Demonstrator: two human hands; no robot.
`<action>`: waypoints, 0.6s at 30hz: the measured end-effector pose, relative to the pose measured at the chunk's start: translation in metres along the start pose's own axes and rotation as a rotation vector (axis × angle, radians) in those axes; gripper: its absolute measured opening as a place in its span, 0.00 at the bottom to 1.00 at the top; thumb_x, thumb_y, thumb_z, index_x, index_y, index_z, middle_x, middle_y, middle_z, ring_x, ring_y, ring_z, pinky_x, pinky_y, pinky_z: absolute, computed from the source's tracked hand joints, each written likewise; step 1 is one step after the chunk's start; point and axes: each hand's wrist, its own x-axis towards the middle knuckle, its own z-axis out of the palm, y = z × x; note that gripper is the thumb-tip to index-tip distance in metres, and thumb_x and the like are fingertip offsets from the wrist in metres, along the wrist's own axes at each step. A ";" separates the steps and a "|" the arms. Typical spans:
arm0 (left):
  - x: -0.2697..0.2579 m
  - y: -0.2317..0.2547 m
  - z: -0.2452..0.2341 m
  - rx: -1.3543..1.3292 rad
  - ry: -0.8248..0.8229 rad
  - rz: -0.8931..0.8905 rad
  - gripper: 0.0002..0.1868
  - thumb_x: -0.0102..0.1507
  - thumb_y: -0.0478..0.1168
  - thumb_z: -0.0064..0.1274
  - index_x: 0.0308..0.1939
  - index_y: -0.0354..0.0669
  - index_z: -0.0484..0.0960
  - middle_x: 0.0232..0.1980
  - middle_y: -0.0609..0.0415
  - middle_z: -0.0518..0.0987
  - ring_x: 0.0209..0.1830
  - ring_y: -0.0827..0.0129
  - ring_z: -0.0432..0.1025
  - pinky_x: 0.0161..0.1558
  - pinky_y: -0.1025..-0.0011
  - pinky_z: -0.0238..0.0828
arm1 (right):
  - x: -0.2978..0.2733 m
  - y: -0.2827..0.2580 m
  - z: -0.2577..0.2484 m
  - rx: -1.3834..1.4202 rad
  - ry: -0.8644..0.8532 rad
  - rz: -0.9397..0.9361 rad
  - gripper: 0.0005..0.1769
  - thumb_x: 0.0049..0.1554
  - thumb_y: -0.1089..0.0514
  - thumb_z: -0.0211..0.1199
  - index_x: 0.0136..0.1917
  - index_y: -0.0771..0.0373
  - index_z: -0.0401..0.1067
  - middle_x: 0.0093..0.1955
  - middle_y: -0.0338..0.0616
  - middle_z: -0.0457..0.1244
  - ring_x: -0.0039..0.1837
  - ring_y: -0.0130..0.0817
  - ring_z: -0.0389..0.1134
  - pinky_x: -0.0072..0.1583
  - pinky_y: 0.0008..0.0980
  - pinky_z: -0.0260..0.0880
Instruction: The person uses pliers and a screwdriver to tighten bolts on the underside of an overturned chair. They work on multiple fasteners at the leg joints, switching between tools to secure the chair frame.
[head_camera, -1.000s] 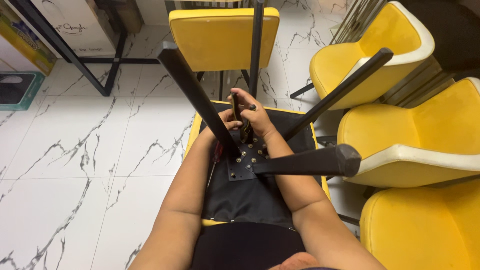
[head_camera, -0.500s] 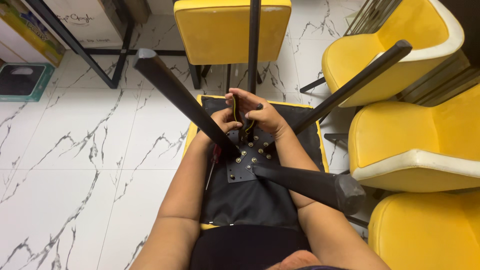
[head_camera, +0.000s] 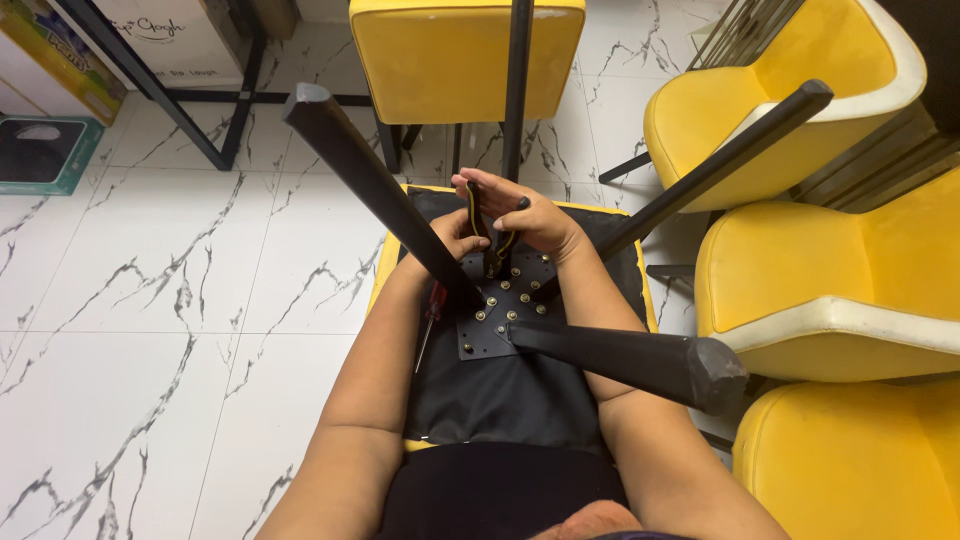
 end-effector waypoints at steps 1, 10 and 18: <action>0.001 -0.002 -0.001 -0.019 -0.006 0.008 0.19 0.61 0.28 0.58 0.57 0.35 0.77 0.52 0.50 0.83 0.54 0.67 0.79 0.56 0.69 0.77 | 0.001 -0.001 -0.001 -0.006 0.002 0.000 0.49 0.46 0.71 0.56 0.82 0.69 0.51 0.82 0.54 0.51 0.85 0.44 0.49 0.83 0.43 0.45; 0.020 -0.029 -0.003 -0.186 -0.197 0.128 0.30 0.61 0.25 0.57 0.67 0.37 0.70 0.57 0.51 0.80 0.59 0.68 0.74 0.61 0.70 0.72 | -0.007 0.022 0.001 -0.009 0.090 -0.107 0.45 0.46 0.68 0.55 0.79 0.68 0.59 0.69 0.49 0.63 0.73 0.42 0.62 0.78 0.43 0.57; 0.031 -0.036 0.006 -0.213 -0.189 0.099 0.28 0.63 0.25 0.54 0.68 0.37 0.70 0.57 0.51 0.80 0.60 0.68 0.75 0.62 0.69 0.73 | -0.010 0.037 -0.011 -0.052 0.292 -0.167 0.35 0.51 0.69 0.46 0.73 0.67 0.65 0.62 0.49 0.65 0.67 0.40 0.67 0.74 0.42 0.64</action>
